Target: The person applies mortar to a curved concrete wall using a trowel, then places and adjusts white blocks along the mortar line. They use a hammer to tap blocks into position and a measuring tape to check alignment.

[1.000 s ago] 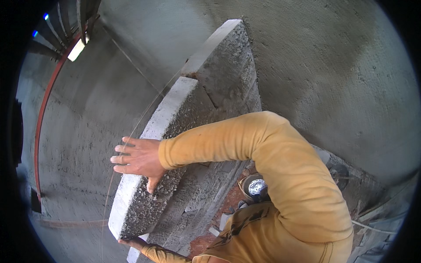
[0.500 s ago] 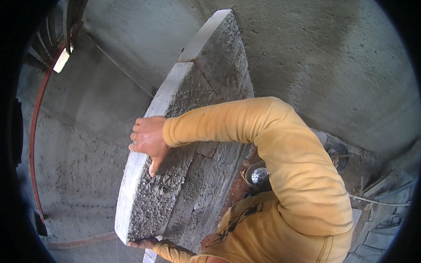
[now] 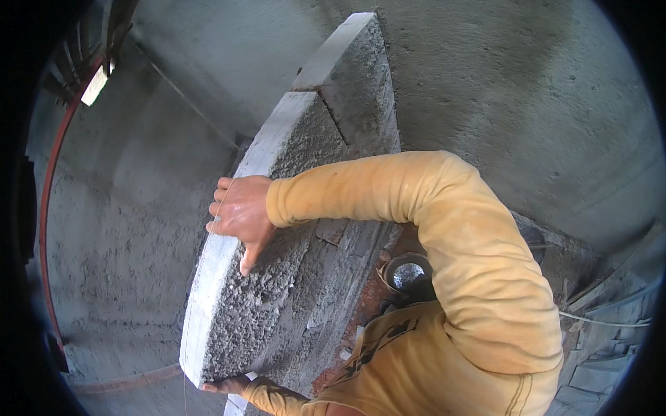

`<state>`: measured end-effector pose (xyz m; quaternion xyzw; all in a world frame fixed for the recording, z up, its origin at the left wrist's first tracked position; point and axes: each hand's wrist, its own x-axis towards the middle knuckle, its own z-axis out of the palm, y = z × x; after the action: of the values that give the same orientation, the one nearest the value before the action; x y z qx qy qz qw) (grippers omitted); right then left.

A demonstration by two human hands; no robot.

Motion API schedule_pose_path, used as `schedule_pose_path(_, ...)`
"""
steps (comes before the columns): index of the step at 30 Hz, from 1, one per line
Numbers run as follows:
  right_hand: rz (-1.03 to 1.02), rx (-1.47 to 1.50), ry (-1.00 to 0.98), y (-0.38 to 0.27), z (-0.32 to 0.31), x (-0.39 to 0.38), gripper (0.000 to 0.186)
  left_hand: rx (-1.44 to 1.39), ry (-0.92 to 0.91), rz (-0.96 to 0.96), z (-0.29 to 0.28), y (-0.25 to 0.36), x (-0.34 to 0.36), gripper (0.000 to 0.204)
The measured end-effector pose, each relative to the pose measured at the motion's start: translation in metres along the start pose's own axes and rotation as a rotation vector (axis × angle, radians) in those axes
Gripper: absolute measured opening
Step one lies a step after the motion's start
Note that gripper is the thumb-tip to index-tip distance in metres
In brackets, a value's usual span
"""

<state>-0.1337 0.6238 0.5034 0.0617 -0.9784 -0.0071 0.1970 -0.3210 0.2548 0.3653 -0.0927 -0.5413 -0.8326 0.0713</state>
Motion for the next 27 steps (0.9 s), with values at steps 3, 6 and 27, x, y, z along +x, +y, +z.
schedule_pose_path(3,0.0,-0.03,0.01,-0.001,-0.004,-0.001,0.094,-0.003,-0.012,-0.01,0.003,-0.001,-0.003,0.094)
schedule_pose_path(6,0.001,-0.076,0.043,0.001,-0.006,-0.003,0.094,-0.01,-0.032,-0.014,0.008,-0.002,-0.003,0.095)
schedule_pose_path(27,0.021,-0.188,-0.075,-0.01,-0.005,0.011,0.099,0.024,-0.242,0.073,-0.032,-0.039,0.005,0.091)
